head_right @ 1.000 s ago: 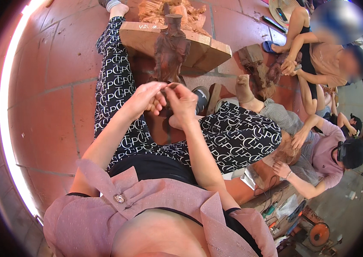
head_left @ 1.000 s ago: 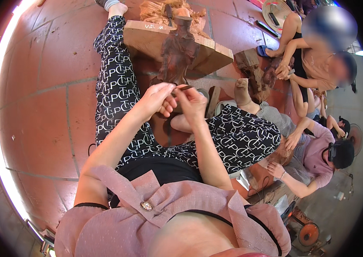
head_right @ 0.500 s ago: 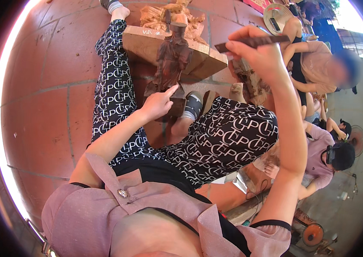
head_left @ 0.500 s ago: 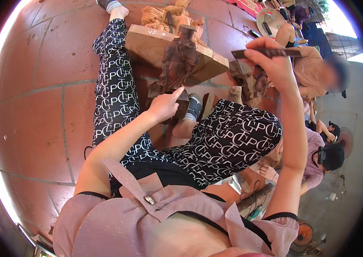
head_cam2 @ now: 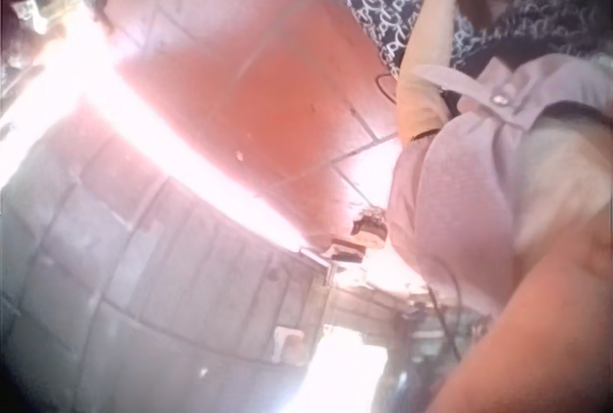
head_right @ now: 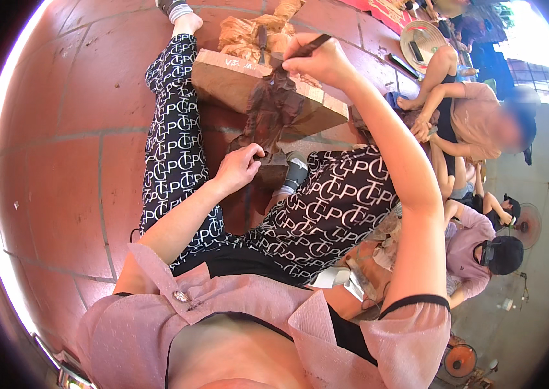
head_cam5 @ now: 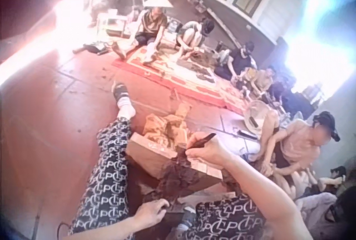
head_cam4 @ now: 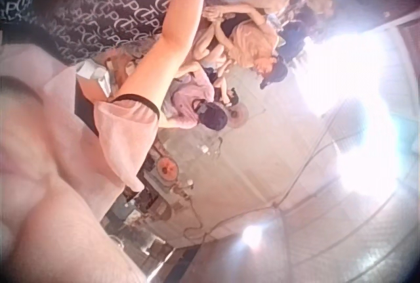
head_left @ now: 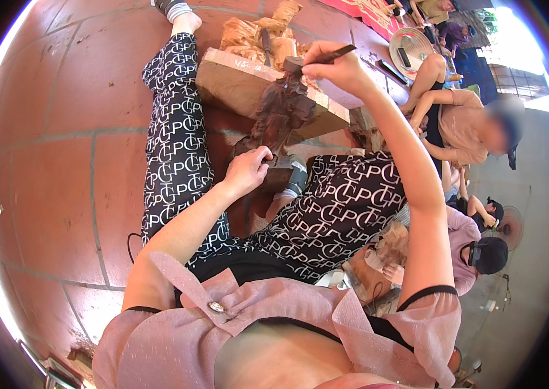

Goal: The person sits on the floor and carves a piece of wood using a small knife. They hold the wood steady with one hand and use the other to scrape and shape the surface. The person occasionally pauses to inspect the wood or adjust their grip.

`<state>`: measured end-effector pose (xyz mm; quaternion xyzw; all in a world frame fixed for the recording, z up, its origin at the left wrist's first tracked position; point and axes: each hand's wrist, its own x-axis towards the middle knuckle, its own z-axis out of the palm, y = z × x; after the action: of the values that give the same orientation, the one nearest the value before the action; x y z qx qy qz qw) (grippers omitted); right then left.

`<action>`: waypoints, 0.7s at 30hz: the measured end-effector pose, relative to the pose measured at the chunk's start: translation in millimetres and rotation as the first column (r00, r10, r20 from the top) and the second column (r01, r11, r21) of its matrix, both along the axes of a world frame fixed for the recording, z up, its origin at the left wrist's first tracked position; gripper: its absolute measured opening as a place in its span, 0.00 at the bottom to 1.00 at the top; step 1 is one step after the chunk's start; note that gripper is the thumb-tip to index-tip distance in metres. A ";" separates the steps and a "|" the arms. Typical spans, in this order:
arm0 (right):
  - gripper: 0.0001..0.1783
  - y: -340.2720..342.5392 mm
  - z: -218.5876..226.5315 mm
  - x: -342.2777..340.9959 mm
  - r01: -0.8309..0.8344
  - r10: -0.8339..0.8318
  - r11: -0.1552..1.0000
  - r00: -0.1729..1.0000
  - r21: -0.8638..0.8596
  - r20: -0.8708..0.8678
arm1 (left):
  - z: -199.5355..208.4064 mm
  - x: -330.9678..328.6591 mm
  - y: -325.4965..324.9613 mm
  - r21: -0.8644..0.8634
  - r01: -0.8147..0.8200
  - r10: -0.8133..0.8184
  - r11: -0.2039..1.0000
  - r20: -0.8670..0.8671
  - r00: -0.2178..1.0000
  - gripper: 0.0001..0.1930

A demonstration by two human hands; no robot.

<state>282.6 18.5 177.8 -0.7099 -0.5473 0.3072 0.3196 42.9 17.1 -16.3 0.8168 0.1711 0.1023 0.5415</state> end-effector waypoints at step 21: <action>0.09 2.0 -15.0 2.2 0.161 -0.161 0.980 0.987 -0.116 0.010 | 1.4 -1.7 1.2 -0.126 0.014 -0.002 0.992 0.093 0.996 0.08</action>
<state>284.8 20.5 162.9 -0.7694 -0.4693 0.3115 0.3013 41.1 18.3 -14.9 0.7757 0.1487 0.1270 0.6000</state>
